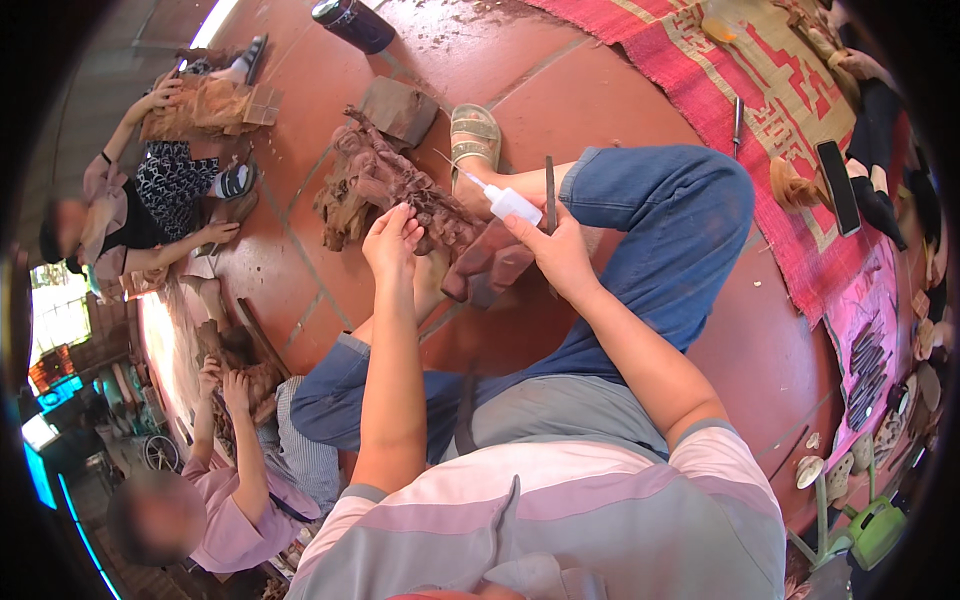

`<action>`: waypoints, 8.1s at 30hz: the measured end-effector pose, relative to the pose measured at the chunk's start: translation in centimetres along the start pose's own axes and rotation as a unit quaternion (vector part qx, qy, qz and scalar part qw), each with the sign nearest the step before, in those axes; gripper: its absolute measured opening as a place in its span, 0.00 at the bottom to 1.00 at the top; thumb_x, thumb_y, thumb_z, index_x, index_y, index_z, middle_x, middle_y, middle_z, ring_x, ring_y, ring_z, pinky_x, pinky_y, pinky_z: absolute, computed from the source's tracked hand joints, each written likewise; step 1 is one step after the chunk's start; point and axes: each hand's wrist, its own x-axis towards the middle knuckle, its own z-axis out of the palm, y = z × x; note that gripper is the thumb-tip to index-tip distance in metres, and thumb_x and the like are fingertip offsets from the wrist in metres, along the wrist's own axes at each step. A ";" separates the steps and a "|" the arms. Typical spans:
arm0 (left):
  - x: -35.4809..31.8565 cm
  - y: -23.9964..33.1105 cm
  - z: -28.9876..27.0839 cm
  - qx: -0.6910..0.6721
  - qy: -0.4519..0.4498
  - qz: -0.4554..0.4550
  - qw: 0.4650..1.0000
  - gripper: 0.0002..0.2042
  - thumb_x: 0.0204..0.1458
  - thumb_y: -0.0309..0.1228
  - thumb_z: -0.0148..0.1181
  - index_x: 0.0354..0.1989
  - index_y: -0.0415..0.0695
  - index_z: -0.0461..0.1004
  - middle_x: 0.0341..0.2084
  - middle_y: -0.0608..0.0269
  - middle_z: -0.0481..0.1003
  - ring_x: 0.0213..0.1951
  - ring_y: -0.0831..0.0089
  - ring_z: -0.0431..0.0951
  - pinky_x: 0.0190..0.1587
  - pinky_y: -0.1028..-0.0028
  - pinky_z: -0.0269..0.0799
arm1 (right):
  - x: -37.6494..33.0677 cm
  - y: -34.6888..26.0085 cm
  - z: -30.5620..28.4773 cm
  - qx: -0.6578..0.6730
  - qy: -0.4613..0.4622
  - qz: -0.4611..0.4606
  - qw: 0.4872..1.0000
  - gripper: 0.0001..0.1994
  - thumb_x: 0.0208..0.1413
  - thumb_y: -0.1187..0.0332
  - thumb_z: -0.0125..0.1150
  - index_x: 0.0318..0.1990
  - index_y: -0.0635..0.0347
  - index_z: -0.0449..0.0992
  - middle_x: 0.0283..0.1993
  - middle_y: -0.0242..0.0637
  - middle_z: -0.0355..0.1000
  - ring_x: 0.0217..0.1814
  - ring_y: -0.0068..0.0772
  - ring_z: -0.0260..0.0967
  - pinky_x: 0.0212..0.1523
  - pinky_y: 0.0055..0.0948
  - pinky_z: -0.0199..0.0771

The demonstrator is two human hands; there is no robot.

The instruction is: The person sits on the floor and carves a piece of wood using a small knife and a white tube of adhesive. They apply the adhesive to the wood and continue carving with the knife.

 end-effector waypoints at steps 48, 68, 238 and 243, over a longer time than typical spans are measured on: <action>-1.7 0.2 0.6 0.353 0.052 0.365 0.860 0.07 0.45 0.26 0.66 0.33 0.39 0.79 0.28 0.60 0.79 0.30 0.74 0.78 0.35 0.75 0.73 | 4.8 2.4 1.9 -0.159 0.018 -0.101 0.982 0.19 0.52 0.61 0.65 0.44 0.66 0.74 0.33 0.31 0.73 0.32 0.16 0.66 0.34 0.18 0.67; -1.4 -0.2 -1.2 0.312 0.070 0.314 0.894 0.13 0.45 0.27 0.67 0.40 0.40 0.77 0.32 0.62 0.78 0.34 0.75 0.77 0.40 0.76 0.73 | 4.8 1.8 1.7 -0.052 0.049 -0.012 0.997 0.19 0.52 0.61 0.64 0.46 0.66 0.73 0.31 0.33 0.73 0.28 0.15 0.65 0.27 0.18 0.65; -16.2 -9.6 -7.2 0.284 -0.177 -0.032 0.942 0.16 0.46 0.33 0.67 0.43 0.42 0.75 0.30 0.66 0.75 0.30 0.80 0.75 0.31 0.77 0.73 | -4.2 3.5 3.7 -0.536 -0.200 -0.269 0.775 0.05 0.48 0.69 0.60 0.27 0.58 0.71 0.25 0.39 0.69 0.29 0.45 0.71 0.29 0.38 0.71; -16.2 -9.9 -7.2 0.258 -0.188 -0.042 0.947 0.16 0.47 0.33 0.67 0.44 0.43 0.75 0.29 0.66 0.76 0.29 0.79 0.75 0.28 0.77 0.74 | -3.9 4.0 3.5 -0.533 -0.172 -0.272 0.783 0.05 0.48 0.69 0.61 0.27 0.58 0.72 0.27 0.39 0.71 0.30 0.45 0.71 0.30 0.38 0.71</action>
